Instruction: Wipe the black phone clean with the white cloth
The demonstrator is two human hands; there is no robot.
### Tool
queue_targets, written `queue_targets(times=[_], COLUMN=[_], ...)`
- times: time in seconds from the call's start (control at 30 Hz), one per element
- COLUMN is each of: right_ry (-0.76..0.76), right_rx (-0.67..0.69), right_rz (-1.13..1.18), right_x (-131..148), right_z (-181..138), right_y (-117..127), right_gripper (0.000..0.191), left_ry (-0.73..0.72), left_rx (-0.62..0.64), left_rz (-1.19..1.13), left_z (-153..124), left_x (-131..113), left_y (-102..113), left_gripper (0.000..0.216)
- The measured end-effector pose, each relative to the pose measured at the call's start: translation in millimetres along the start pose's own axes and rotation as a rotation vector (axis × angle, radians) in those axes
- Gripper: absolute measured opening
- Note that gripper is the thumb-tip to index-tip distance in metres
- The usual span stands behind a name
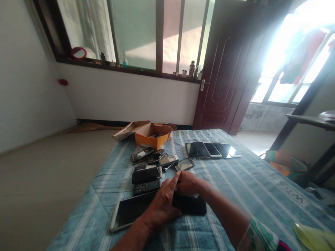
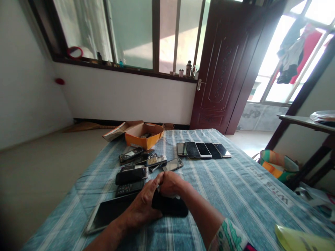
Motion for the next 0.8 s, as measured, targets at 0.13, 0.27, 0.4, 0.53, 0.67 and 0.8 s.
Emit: queue_targets(times=[0.13,0.27,0.4,0.53,0.67,0.8], right_ry=[-0.055,-0.112,-0.158,-0.187,-0.24,-0.276], right_rx=[0.037,0.06,0.068,0.026,-0.077,-0.193], right_rz=[0.02,0.062,0.132,0.192,0.215,0.207], right_x=[-17.2,-44.6,-72.8,-86.3,-84.8,-78.4], right_z=[-12.2,-31.1,-49.8,-60.5,-62.3,-62.6], right_y=[3.5,7.8,8.3,7.4,7.5,8.7], right_gripper=[0.018,0.021,0.022,0.024,0.024,0.024], left_ry=[0.04,0.052,0.059,0.07,0.093,0.087], left_rx=[0.039,0.058,0.085,0.08,0.071,0.053], left_rz=[0.029,0.055,0.054,0.061,0.094,0.132], left_z=[1.4,3.1,3.6,3.0,2.7,3.2], left_x=[2.9,4.0,1.0,-1.4,1.6,3.6], left_y=[-2.5,-4.4,-4.4,-1.5,-1.2,-0.4], left_gripper=[0.112,0.111,0.106,0.102,0.098,0.094])
Point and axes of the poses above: each hand's wrist, its own z-axis towards the middle knuckle, its own y-axis out of the back of the hand, x = y × z, the point moved 7 cm from there along z, towards the middle knuckle, and after that the axes turned 4 degrees about z, right-handed, at the moved point
